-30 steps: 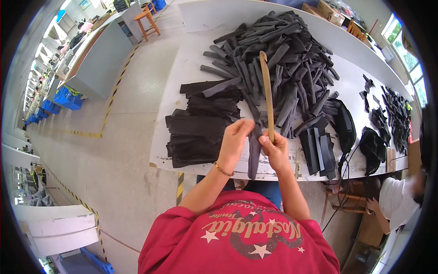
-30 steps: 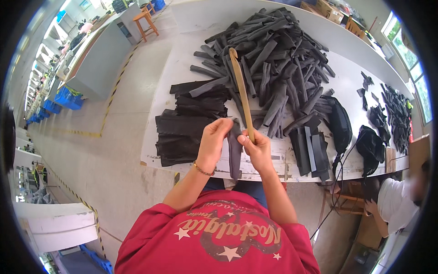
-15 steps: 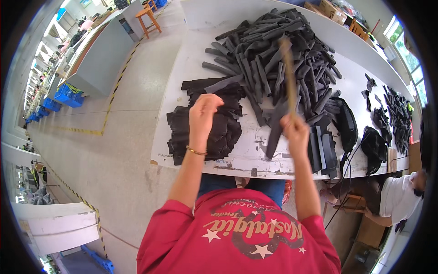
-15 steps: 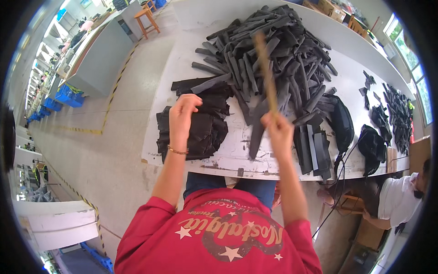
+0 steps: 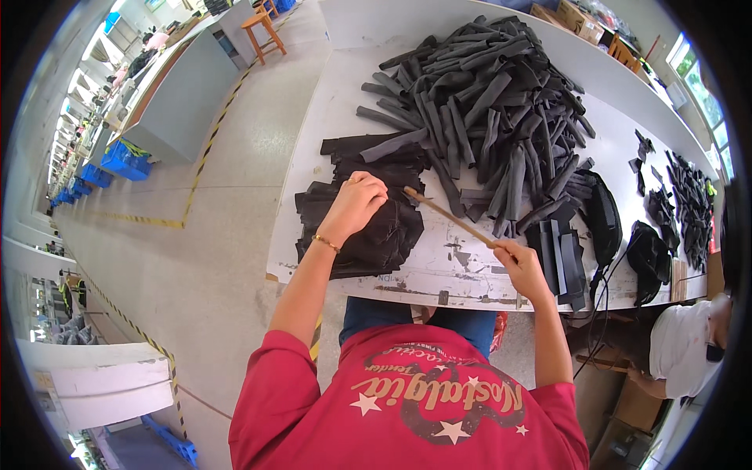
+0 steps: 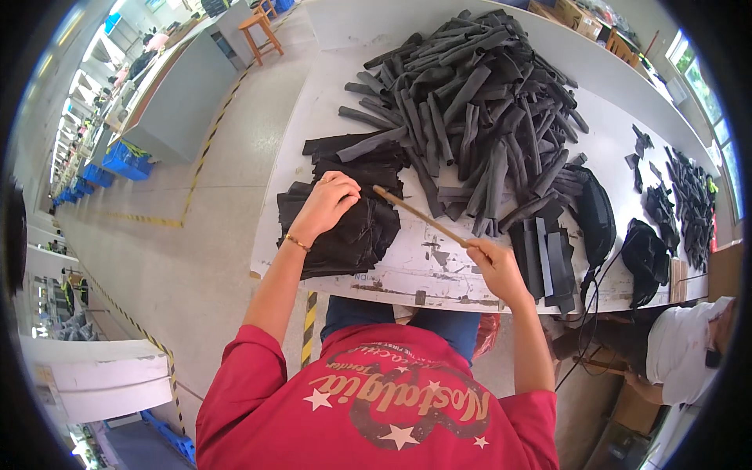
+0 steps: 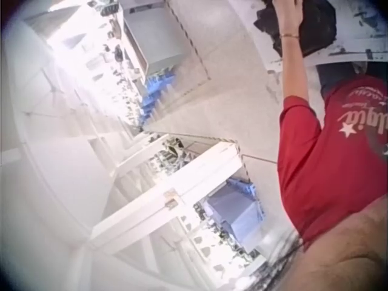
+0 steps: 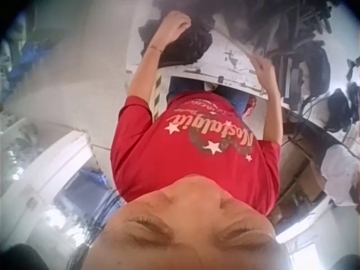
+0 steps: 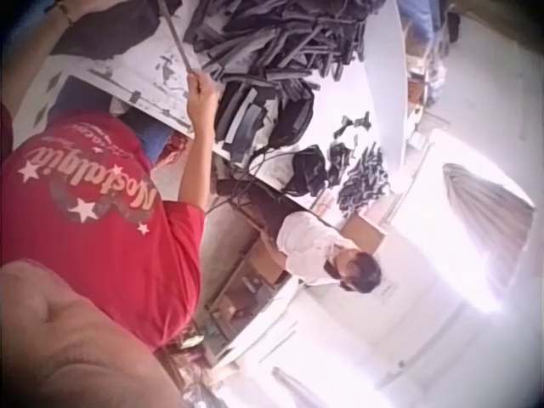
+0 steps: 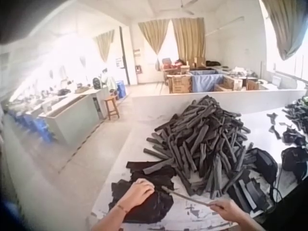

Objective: Manually assembling or processing foam sleeves by inserting a wooden rod into them at a manufacturing workbench.

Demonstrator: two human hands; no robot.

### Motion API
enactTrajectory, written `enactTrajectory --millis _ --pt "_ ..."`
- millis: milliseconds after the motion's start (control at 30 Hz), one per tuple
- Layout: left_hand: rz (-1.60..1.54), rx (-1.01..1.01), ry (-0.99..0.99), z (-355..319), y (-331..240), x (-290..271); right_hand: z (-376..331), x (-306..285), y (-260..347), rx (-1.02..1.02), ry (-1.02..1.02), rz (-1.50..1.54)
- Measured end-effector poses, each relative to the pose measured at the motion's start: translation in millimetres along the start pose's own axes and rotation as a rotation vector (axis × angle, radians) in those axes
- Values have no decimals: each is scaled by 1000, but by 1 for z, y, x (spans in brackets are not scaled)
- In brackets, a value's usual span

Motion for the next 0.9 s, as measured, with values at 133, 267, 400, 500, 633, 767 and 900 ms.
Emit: enactTrajectory --millis 133,267,400,500,633,767,900 --pt "26 22 -54 -2 -6 -7 -7 4 -6 54 97 -46" --pt "7 55 -82 -2 -14 -11 -7 8 -2 100 148 -72" --pt "31 36 -90 2 -27 -13 0 23 -4 21 132 -44" --pt "-3 189 -59 9 -70 8 11 51 17 10 145 10" --pt "172 242 -336 5 -138 -20 15 91 9 60 104 287" --pt "-1138 -267 -995 -35 -45 -22 -1 123 7 167 218 437" --pt "-1870 -559 -994 -49 -25 72 -3 130 38 -53 -99 217"
Point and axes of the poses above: each hand's wrist, its own z-axis towards the middle knuckle, its own x-axis out of the palm, y = z × x, the point moved 9 cm from there along z, towards the middle knuckle, and after that the axes turned 7 degrees about x, right-handed, at the moved point
